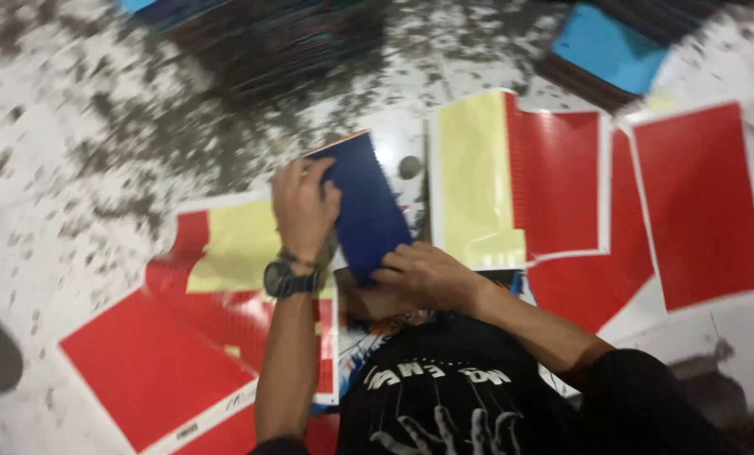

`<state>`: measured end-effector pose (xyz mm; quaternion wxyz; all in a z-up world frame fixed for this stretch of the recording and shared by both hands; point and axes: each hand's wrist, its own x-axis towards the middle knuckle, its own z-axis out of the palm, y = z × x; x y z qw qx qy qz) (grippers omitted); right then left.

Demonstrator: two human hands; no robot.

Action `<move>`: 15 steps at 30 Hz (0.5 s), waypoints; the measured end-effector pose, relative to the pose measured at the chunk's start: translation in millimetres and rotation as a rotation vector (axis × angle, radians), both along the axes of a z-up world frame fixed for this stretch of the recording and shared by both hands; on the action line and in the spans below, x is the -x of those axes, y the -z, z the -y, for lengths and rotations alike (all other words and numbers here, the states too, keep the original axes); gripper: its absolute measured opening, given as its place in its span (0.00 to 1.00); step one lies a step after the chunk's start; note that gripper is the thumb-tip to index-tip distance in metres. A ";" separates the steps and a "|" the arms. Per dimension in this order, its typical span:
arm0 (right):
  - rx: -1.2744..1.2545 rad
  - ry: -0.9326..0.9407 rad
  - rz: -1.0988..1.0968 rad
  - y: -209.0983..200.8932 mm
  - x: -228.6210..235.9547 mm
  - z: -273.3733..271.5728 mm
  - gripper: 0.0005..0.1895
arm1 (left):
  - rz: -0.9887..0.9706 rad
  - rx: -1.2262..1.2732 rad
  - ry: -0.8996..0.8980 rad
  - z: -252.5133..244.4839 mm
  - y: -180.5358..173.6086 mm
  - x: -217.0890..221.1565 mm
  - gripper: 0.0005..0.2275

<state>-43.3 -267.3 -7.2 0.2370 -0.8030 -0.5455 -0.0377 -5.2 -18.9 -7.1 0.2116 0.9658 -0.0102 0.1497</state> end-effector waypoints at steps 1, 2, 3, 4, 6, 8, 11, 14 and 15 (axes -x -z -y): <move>0.008 0.042 -0.006 4.4 -2.5 8.4 0.12 | -0.006 0.008 0.042 12.0 3.2 -0.6 0.17; 0.000 0.125 -0.030 9.2 -5.0 17.3 0.12 | -0.017 0.022 0.088 23.9 6.8 -1.0 0.17; -0.013 0.208 -0.055 14.7 -6.6 26.3 0.12 | -0.030 0.032 0.134 35.2 10.2 -0.1 0.17; -0.008 0.249 -0.063 20.6 -11.7 43.9 0.12 | -0.039 0.038 0.175 53.4 13.8 -2.1 0.17; -0.054 0.457 -0.132 32.2 -17.0 78.5 0.12 | -0.078 0.060 0.269 87.3 19.7 -1.3 0.18; -0.079 0.593 -0.172 44.0 -15.9 119.0 0.12 | -0.108 0.070 0.348 126.3 25.0 0.9 0.18; -0.136 0.812 -0.231 58.1 -5.0 158.8 0.13 | -0.147 0.086 0.452 184.6 31.0 -0.6 0.19; -0.198 0.999 -0.279 70.5 7.0 167.8 0.13 | -0.178 0.098 0.524 225.6 36.7 -4.4 0.20; -0.227 1.074 -0.305 74.4 12.0 166.4 0.13 | -0.194 0.105 0.542 235.0 38.3 -3.2 0.20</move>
